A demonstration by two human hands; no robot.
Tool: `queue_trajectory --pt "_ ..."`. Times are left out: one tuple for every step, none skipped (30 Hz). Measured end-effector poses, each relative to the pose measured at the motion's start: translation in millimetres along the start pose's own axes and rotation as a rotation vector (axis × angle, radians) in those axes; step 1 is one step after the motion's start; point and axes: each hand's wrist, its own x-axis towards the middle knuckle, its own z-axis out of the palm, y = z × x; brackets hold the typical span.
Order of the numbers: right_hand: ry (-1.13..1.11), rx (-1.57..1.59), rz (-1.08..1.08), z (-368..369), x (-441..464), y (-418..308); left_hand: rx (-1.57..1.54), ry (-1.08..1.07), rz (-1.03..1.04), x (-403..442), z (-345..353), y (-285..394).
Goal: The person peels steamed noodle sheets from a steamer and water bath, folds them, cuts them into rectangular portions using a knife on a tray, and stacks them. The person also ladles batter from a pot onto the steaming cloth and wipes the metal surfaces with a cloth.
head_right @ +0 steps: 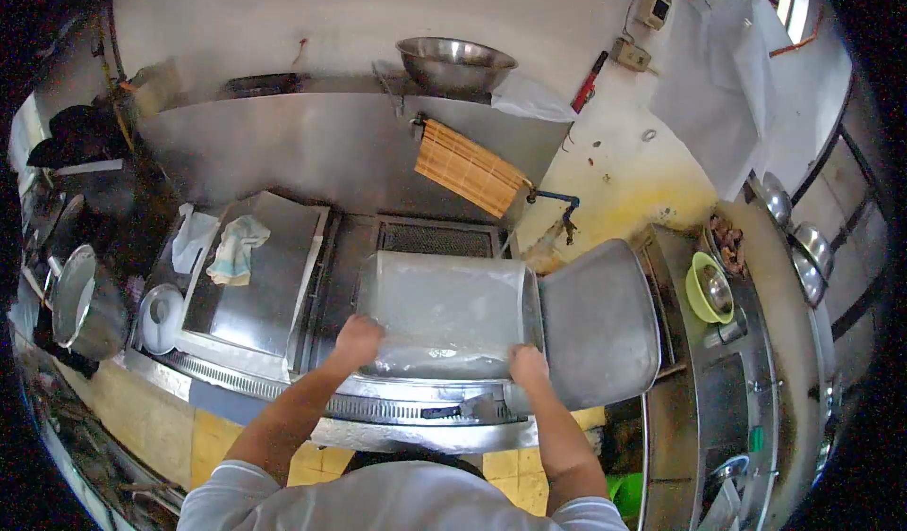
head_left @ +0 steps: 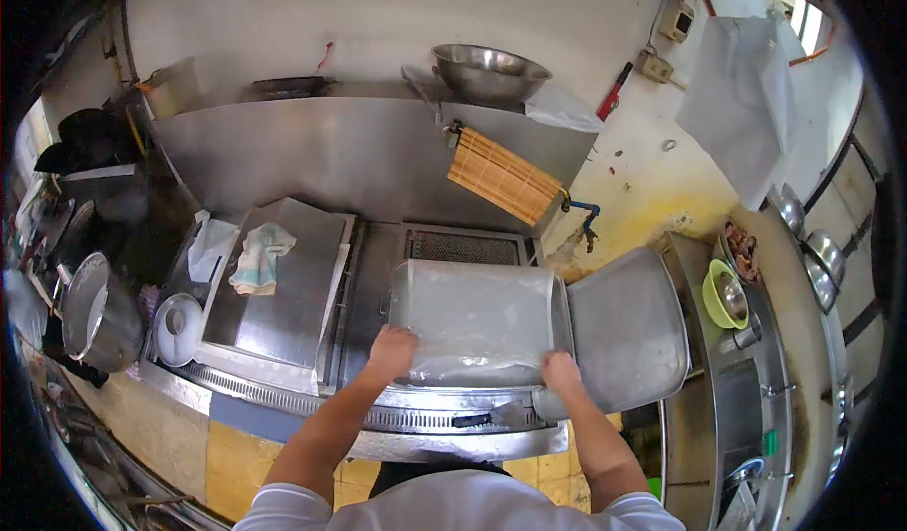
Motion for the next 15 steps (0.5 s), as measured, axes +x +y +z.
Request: queue_trajectory --pt "-0.023 -0.048 -0.025 4 -3 6 -0.014 -0.027 -0.003 -11 -17 3" --pt "-0.046 -0.097 -0.052 8 -5 10 -0.028 -0.053 -0.008 -17 -26 5" --pt "-0.085 -0.124 -0.026 8 -7 10 -0.05 -0.061 -0.02 -18 -23 5" --pt "-0.124 -0.152 -0.003 8 -8 10 -0.072 -0.068 -0.035 -21 -19 7" --pt "-0.162 -0.181 0.015 7 -7 9 -0.093 -0.073 -0.055 -24 -17 8" --pt "-0.177 -0.246 -0.022 -4 -10 -2 -0.098 -0.046 -0.07 -28 -19 9" --pt "-0.192 -0.31 -0.059 -23 -18 -21 -0.102 -0.019 -0.086 -31 -24 13" --pt "-0.206 -0.373 -0.097 -33 -21 -35 -0.105 0.007 -0.102 -33 -29 17" --pt "-0.213 -0.289 -0.109 -29 -21 -39 -0.137 0.047 -0.132 -35 -31 21" --pt "-0.221 -0.206 -0.122 -23 -23 -40 -0.168 0.087 -0.164 -37 -32 27" --pt "-0.235 -0.123 -0.137 -17 -27 -42 -0.2 0.124 -0.198 -41 -31 34" --pt "-0.227 -0.065 -0.161 -14 -33 -46 -0.267 0.18 -0.214 -46 -29 44" --pt "-0.215 -0.005 -0.188 -15 -39 -52 -0.329 0.241 -0.231 -51 -27 53" --pt "-0.204 0.057 -0.221 -16 -43 -61 -0.386 0.305 -0.25 -54 -26 62" --pt "-0.224 0.075 -0.275 -15 -47 -71 -0.377 0.29 -0.223 -58 -22 70"
